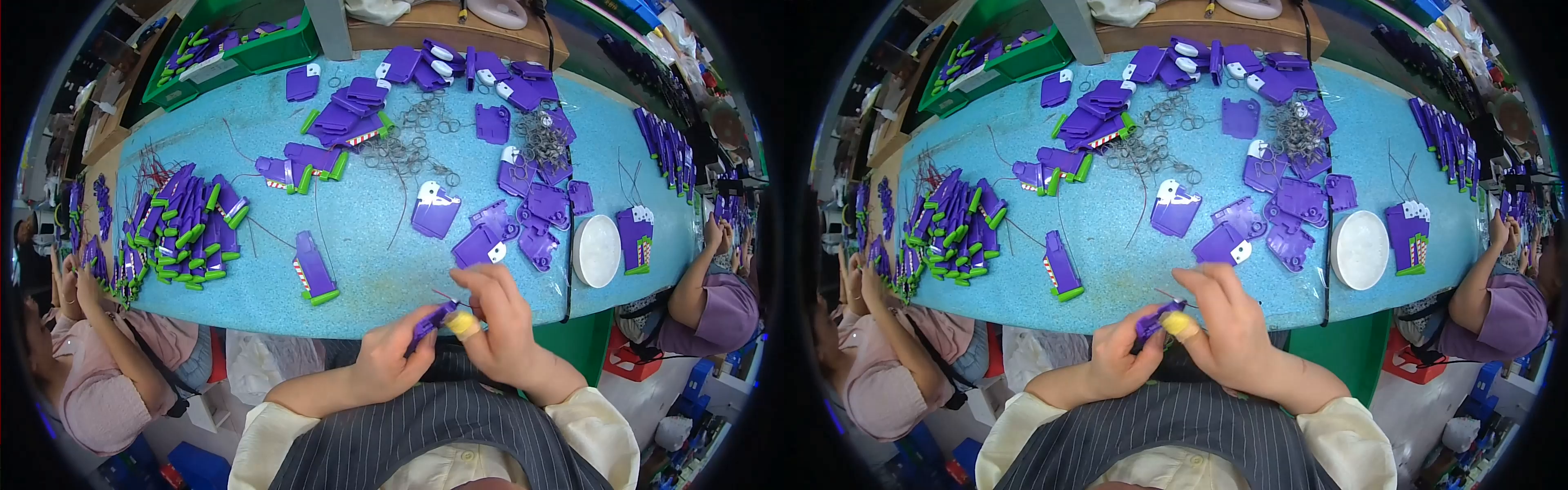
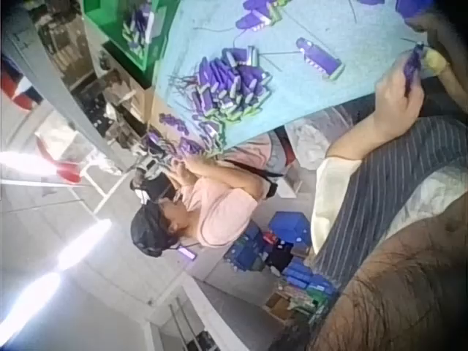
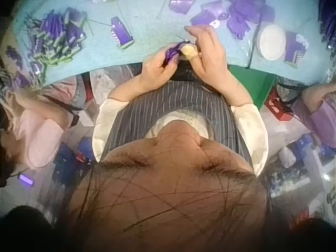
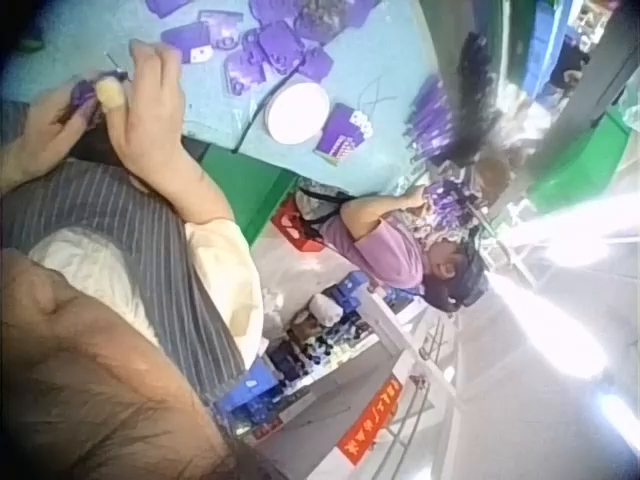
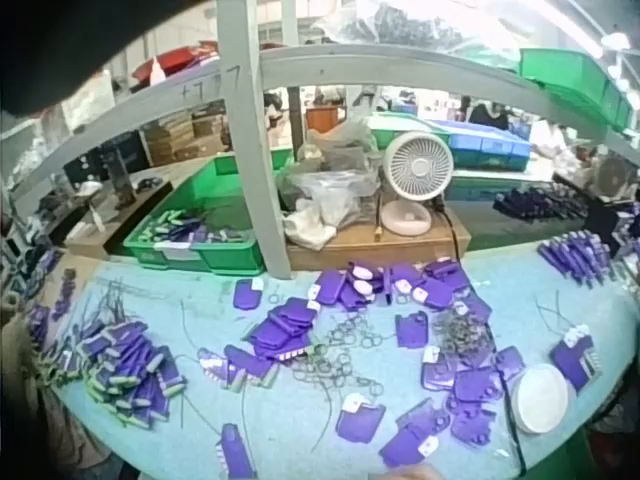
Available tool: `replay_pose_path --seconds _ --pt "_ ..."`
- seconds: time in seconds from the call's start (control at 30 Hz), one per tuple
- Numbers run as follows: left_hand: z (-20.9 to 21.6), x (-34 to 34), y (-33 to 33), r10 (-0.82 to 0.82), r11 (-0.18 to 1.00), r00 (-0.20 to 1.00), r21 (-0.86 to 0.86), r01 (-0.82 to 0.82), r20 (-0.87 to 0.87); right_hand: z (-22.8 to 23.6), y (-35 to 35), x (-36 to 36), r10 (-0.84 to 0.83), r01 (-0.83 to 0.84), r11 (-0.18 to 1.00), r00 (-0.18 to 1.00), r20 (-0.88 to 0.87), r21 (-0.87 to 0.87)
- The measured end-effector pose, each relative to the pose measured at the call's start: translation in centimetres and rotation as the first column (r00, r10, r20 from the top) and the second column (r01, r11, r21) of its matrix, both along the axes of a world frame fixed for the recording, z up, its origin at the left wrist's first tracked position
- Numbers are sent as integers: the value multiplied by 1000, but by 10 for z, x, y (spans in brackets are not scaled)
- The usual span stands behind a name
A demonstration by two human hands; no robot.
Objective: The person assembles purple plastic toy parts by applying glue from a container with a glue applicator, then joining the components together by hand.
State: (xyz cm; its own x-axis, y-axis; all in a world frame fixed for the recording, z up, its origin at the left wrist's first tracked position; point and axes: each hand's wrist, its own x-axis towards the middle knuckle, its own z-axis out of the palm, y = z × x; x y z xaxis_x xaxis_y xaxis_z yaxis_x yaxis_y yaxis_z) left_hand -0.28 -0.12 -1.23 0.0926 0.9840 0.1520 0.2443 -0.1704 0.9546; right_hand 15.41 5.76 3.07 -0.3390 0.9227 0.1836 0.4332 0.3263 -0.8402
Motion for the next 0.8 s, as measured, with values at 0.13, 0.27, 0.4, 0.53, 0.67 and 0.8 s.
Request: replay_pose_path --seconds 0.13,0.27,0.4,0.53,0.67,0.8 --pt "13 -14 6 -286 958 951 -68 280 -115 -16 42 20 418 -444 840 896 -150 -311" --pt "14 -7 2 -190 872 825 -295 391 533 -32 65 12 -299 182 943 830 -470 -280" --pt "28 4 9 334 831 619 -532 163 711 -33 18 18 48 -185 926 923 -382 -329" --pt "13 4 5 119 993 988 34 -117 -93 -21 -5 10 130 -208 950 942 -310 -232" --pt "8 6 7 90 989 985 133 -71 -144 -27 -13 10 77 -130 977 956 -284 -172" --pt "1 10 7 95 995 991 -23 -94 89 -26 -11 9 85 -135 978 953 -291 -158"
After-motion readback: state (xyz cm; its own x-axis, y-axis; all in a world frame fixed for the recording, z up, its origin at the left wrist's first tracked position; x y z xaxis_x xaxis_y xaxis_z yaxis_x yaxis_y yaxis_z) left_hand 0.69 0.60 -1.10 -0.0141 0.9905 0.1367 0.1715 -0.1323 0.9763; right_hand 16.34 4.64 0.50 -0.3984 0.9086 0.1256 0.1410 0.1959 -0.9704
